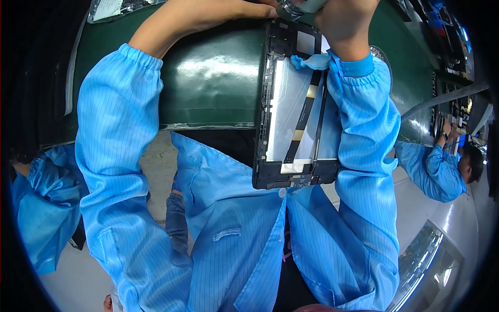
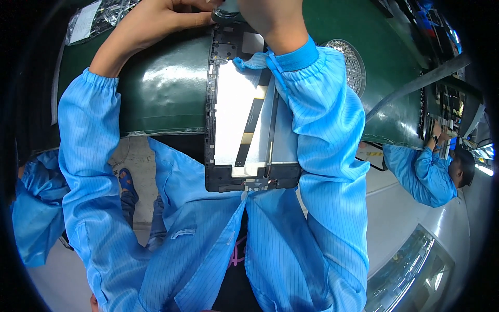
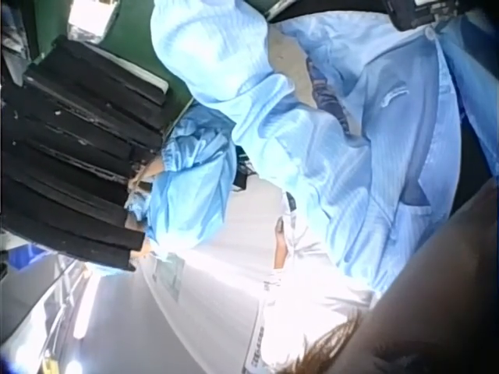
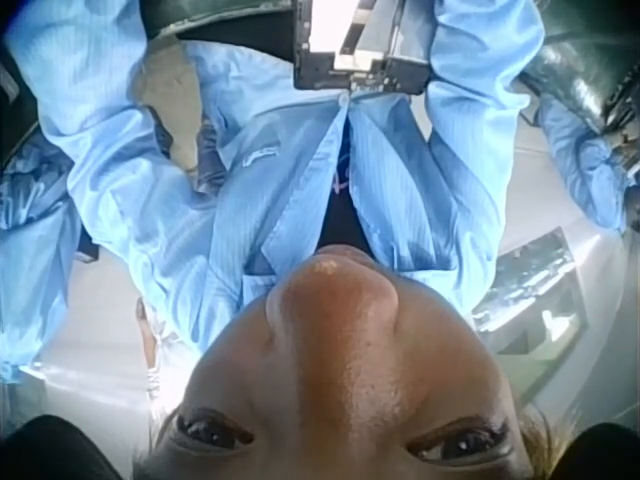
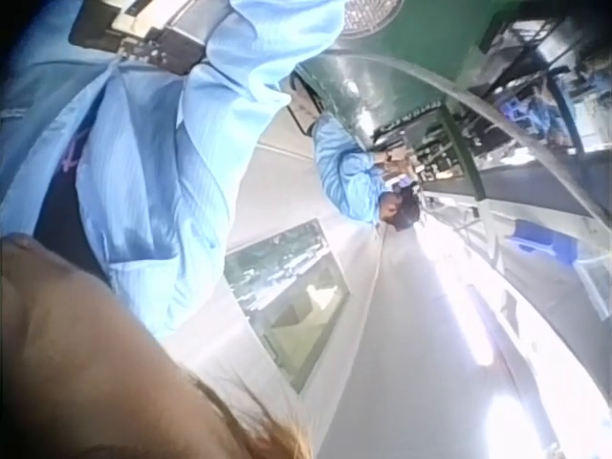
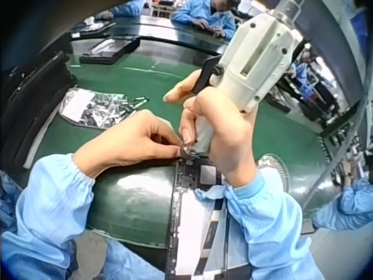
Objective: The person secures components into tablet frames by driving screws with an electric screwdriver on an industrial assembly line.
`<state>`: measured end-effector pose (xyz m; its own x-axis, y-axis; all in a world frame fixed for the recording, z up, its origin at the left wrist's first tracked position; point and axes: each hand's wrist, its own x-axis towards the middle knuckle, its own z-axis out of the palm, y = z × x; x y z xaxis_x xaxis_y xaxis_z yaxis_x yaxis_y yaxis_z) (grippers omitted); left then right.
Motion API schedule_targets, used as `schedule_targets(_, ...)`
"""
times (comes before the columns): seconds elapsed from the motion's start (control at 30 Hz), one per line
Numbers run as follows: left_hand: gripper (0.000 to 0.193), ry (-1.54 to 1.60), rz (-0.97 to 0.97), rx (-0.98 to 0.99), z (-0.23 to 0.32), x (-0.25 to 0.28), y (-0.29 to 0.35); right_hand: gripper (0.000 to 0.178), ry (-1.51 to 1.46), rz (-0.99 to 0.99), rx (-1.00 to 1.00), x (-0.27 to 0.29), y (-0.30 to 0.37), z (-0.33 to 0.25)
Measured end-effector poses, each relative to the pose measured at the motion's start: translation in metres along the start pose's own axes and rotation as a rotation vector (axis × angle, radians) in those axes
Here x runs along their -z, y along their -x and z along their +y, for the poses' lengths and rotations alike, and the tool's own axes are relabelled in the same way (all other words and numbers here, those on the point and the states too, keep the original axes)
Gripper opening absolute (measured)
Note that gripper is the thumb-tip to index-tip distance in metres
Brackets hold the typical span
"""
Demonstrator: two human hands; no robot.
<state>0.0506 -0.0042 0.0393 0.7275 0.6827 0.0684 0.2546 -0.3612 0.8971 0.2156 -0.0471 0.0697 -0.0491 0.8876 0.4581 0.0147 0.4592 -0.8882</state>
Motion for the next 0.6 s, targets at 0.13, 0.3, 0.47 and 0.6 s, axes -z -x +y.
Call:
schedule_targets(0.13,0.022,-0.007,-0.017,0.022,0.0025,-0.0002,0.0001,0.023,-0.026,-0.001,0.036,-0.0016,0.0002,0.0023)
schedule_targets(0.3,0.022,-0.021,-0.022,0.035,0.0033,-0.0007,-0.0014,0.022,-0.016,-0.002,0.045,0.0004,0.001,-0.0014)
schedule_targets(0.47,0.022,-0.037,-0.004,-0.024,0.0007,-0.0029,-0.0002,0.02,-0.004,0.0,0.036,0.0008,0.0028,-0.0019)
schedule_targets(0.6,0.022,-0.032,-0.022,-0.027,0.0024,-0.0019,-0.0013,0.021,0.051,-0.046,0.102,0.0052,-0.001,0.0031)
